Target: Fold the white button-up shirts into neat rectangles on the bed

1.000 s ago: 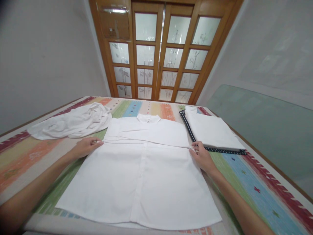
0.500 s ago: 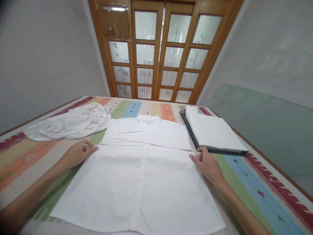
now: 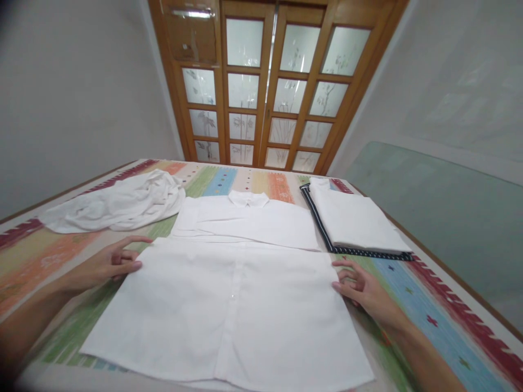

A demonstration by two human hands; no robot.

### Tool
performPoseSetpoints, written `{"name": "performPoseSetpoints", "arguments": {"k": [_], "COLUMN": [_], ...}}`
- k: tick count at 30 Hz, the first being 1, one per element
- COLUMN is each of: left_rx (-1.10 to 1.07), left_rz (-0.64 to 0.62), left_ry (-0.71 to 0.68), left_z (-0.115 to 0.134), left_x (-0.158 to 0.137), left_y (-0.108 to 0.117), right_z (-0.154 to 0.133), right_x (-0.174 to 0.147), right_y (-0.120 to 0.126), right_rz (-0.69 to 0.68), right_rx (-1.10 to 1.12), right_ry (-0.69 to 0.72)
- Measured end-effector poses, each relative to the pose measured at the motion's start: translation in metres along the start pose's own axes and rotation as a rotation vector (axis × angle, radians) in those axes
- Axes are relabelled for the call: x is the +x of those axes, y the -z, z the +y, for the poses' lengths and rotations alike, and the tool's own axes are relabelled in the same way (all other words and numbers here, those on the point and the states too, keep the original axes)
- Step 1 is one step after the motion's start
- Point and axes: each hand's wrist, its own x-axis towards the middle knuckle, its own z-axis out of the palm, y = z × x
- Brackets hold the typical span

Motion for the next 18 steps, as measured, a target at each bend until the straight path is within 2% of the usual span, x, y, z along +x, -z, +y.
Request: {"name": "performPoseSetpoints", "arguments": {"k": [6, 11, 14, 18], "left_rx": [0.045, 0.063, 0.052, 0.022], "left_rz": [0.119, 0.198, 0.231, 0.245], "left_ry": [-0.031, -0.068, -0.089, -0.111], "left_z": [0.012, 0.025, 0.025, 0.013], "left_x": [0.008, 0.021, 0.035, 0.054], "left_y": [0.008, 0.011, 0.008, -0.002], "right_z": [-0.011, -0.015, -0.016, -0.015], "right_x": [0.010, 0.033, 0.051, 0.068], "right_y": [0.012, 0.015, 0.010, -0.006], "right_rz": [0.076, 0.152, 0.199, 0.240], "right_rx": [-0.019, 0.039, 0.031, -0.035], "right_ry": [0.030, 0.068, 0.109, 0.156]}}
